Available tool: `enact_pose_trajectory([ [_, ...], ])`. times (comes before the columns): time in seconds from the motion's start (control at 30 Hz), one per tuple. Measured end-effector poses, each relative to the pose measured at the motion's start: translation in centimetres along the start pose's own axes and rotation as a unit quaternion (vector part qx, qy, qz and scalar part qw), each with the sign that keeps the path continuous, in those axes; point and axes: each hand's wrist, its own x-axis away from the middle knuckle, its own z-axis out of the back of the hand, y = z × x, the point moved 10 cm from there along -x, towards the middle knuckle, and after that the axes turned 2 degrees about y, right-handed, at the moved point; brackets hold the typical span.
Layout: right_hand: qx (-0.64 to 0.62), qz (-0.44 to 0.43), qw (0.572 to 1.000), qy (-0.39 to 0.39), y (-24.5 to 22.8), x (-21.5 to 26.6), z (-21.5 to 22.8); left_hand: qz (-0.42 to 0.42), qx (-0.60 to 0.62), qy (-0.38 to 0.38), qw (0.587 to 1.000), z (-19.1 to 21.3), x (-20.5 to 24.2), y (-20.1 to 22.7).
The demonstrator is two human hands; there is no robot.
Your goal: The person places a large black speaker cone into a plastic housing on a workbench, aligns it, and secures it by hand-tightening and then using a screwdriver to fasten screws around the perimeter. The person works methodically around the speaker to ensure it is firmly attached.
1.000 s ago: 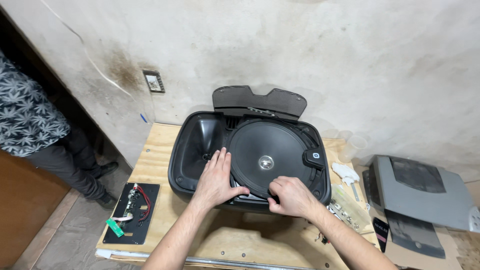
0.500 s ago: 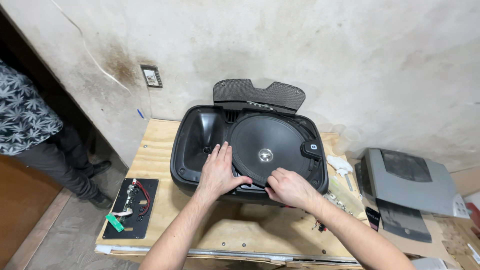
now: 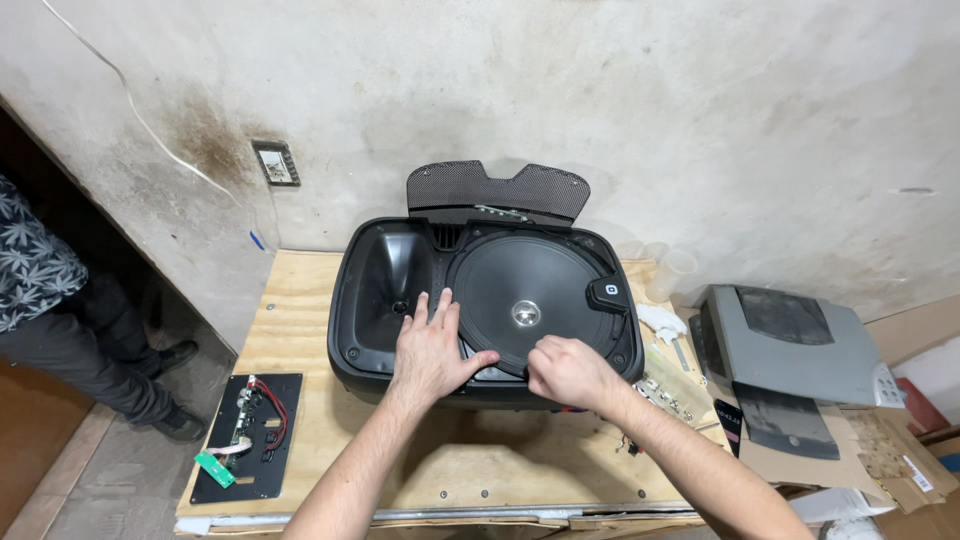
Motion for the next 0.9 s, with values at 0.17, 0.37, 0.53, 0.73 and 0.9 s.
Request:
enact_pose_trajectory([
  [0.17, -0.116, -0.085, 0.989, 0.021, -0.2, -2.9, 7.4, 0.001, -0.025, -0.005, 1.000, 0.2, 1.0, 0.3],
  [0.37, -0.247, -0.213, 0.945, 0.007, 2.0, 0.1, 5.5, -0.055, 0.027, 0.040, 0.997, 0.7, 1.0, 1.4],
  [0.53, -0.285, -0.219, 0.933, -0.015, 2.1, 0.4, 3.9, -0.115, 0.059, 0.037, 0.991, -0.9, 1.6, 1.8],
  [0.73, -0.285, -0.229, 0.927, -0.078, 1.6, -0.7, 3.2, -0.090, 0.108, 0.025, 0.990, 0.4, 2.0, 0.9],
  [0.9, -0.268, -0.250, 0.924, -0.112, 2.1, 0.1, 1.5, -0.117, 0.066, 0.024, 0.991, 0.6, 2.2, 2.3],
])
